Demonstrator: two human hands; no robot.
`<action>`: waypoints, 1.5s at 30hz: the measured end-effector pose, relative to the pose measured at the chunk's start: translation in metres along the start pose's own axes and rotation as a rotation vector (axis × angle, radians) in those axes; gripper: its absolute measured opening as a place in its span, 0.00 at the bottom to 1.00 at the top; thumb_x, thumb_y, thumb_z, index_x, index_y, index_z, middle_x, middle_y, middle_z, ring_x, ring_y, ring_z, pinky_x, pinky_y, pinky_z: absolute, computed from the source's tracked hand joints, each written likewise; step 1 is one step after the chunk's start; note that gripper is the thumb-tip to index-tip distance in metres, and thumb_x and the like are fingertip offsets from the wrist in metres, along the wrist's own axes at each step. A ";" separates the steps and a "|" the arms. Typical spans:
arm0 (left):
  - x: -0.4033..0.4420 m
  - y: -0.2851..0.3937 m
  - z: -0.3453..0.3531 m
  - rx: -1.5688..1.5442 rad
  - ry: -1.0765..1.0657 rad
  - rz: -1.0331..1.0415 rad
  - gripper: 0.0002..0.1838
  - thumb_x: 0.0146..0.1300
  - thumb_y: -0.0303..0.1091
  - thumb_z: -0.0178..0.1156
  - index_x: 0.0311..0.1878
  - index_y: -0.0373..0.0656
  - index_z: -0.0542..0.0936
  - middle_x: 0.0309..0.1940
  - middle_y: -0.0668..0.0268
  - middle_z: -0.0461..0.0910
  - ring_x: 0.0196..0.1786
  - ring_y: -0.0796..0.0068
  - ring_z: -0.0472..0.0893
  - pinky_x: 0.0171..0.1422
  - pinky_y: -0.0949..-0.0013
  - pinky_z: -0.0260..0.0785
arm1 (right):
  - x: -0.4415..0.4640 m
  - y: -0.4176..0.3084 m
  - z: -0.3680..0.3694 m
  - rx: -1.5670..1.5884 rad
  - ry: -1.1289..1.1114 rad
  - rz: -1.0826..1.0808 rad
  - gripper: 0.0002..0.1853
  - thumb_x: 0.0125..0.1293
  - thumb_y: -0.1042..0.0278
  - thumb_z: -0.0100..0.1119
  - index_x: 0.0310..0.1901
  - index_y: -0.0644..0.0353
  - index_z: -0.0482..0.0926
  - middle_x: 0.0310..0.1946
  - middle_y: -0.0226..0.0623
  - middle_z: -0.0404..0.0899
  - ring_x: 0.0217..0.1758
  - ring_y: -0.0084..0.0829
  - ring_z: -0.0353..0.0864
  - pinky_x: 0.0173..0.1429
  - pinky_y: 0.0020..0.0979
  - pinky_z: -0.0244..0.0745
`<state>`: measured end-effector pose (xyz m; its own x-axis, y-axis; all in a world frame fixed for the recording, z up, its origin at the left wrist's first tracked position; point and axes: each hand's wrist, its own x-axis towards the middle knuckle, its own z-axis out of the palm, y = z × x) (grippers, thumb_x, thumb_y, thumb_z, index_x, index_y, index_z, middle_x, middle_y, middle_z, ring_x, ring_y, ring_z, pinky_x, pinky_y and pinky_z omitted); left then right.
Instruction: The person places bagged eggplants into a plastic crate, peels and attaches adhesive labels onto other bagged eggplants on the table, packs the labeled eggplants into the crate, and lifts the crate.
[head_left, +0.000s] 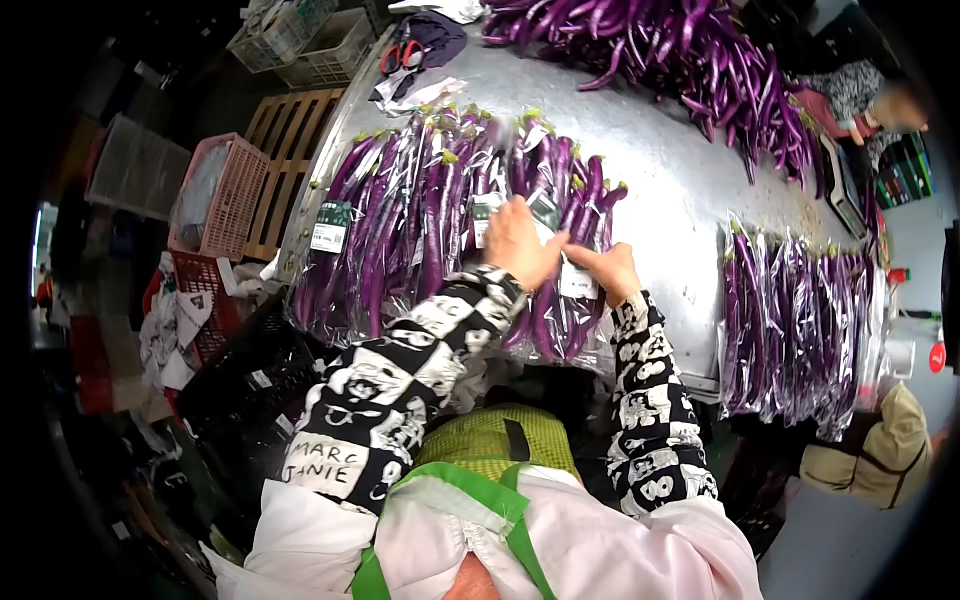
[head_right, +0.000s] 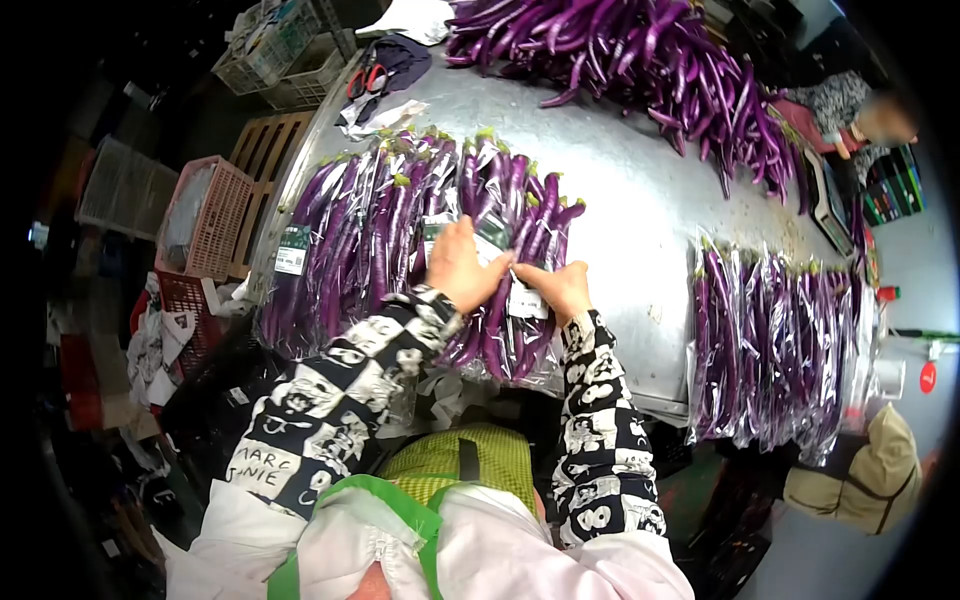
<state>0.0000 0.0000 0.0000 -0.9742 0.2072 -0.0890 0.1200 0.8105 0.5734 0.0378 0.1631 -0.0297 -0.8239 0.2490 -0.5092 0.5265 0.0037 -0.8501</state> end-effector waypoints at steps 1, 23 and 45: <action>-0.002 0.011 0.010 0.005 0.021 0.029 0.35 0.52 0.48 0.68 0.52 0.32 0.66 0.48 0.50 0.69 0.53 0.54 0.70 0.59 0.56 0.63 | -0.002 -0.005 -0.006 0.001 0.050 -0.029 0.24 0.47 0.68 0.76 0.37 0.82 0.76 0.30 0.47 0.82 0.25 0.32 0.82 0.27 0.29 0.78; 0.030 -0.095 -0.101 -0.027 -0.148 -0.428 0.43 0.37 0.57 0.75 0.46 0.26 0.75 0.49 0.40 0.76 0.53 0.51 0.77 0.58 0.58 0.70 | -0.088 -0.140 -0.080 -1.130 0.164 -0.368 0.19 0.42 0.71 0.73 0.35 0.67 0.76 0.29 0.43 0.82 0.30 0.31 0.82 0.41 0.30 0.76; -0.001 -0.032 0.042 -2.130 -0.883 -0.456 0.25 0.51 0.29 0.57 0.52 0.22 0.73 0.39 0.48 0.82 0.38 0.62 0.85 0.47 0.61 0.81 | -0.033 0.032 -0.206 0.746 -0.228 0.037 0.06 0.58 0.72 0.64 0.36 0.63 0.81 0.30 0.36 0.83 0.30 0.27 0.85 0.35 0.29 0.84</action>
<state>0.0055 -0.0029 -0.0521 -0.5165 0.8124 -0.2705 -0.8541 -0.5115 0.0947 0.1252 0.3546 -0.0121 -0.8736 0.0310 -0.4857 0.3410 -0.6729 -0.6564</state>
